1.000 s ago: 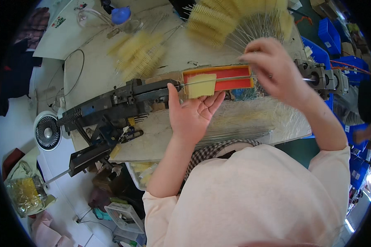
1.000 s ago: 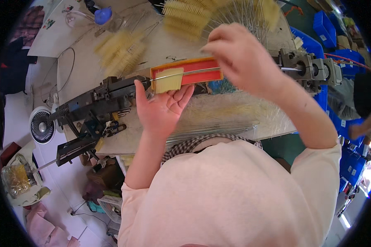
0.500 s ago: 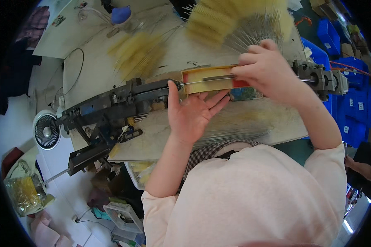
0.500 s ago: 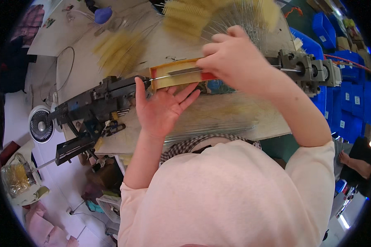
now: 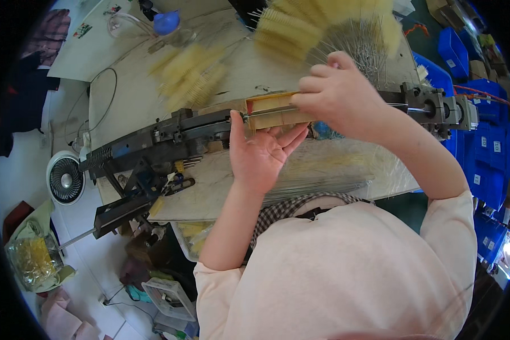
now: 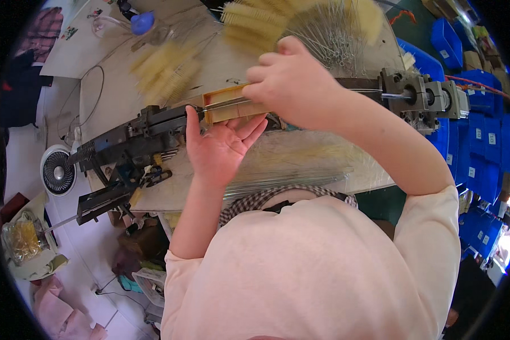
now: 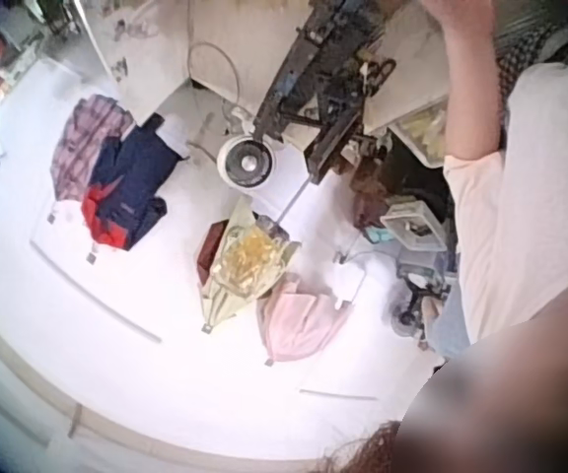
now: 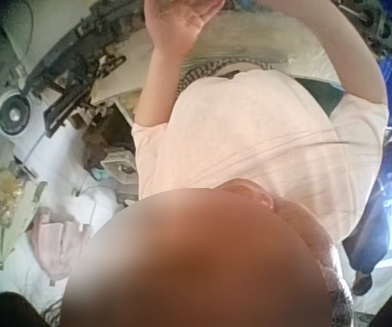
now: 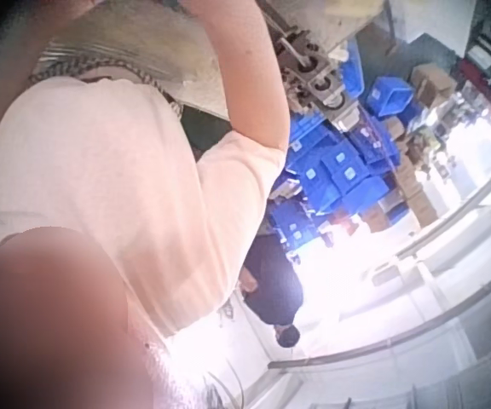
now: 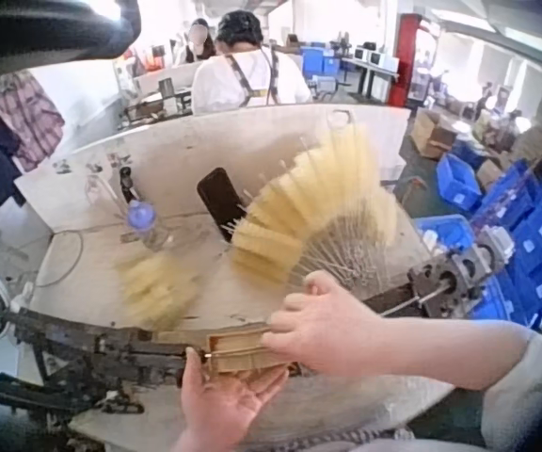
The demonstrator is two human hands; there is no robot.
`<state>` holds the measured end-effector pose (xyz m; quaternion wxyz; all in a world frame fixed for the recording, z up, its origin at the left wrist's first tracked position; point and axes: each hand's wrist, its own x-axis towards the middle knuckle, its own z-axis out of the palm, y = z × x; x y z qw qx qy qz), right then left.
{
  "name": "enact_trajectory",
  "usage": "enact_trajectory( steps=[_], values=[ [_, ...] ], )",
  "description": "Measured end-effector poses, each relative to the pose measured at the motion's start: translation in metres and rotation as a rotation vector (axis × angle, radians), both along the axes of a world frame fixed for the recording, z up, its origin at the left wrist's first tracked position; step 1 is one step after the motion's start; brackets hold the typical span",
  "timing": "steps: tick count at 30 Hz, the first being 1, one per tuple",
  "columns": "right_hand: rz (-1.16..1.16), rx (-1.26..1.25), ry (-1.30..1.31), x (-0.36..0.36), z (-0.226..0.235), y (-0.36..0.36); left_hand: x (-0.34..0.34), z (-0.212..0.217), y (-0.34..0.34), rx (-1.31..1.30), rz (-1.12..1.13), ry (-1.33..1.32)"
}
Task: The person manufactures wire brushes by loading bristles between metal wires inside a fixture, smoothing the fibers with a metal tool, and using a machine to twist the wires into brushes.
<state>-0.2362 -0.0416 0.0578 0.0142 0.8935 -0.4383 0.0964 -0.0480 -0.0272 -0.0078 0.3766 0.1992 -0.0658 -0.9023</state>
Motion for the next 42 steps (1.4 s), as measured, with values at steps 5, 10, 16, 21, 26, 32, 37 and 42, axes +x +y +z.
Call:
enact_trajectory(
  steps=[5,10,16,21,26,32,37,42],
  values=[
    [0.023,0.031,0.063,0.000,-0.003,-0.005,-0.001,0.000,0.001,-0.014,0.011,0.008],
    [0.099,-0.077,-0.055,0.008,-0.002,0.020,0.004,-0.019,0.001,-0.046,-0.040,0.174],
    [-0.018,-0.117,0.011,0.015,-0.010,0.028,0.003,-0.014,0.002,-0.043,-0.008,0.093],
    [-0.023,-0.035,-0.135,0.001,0.007,0.008,0.002,-0.002,0.001,0.002,0.012,0.081],
    [0.004,0.009,-0.002,-0.012,-0.002,0.000,0.000,0.002,-0.001,-0.002,0.019,0.047],
    [-0.018,0.019,-0.015,-0.032,0.005,0.005,0.000,0.002,0.000,-0.028,-0.003,-0.017],
    [-0.014,0.071,-0.047,-0.049,0.000,0.013,0.000,0.004,0.000,-0.032,0.019,-0.088],
    [0.100,0.088,-0.218,-0.050,0.012,0.024,0.001,-0.002,0.001,0.023,0.042,-0.008]
  ],
)
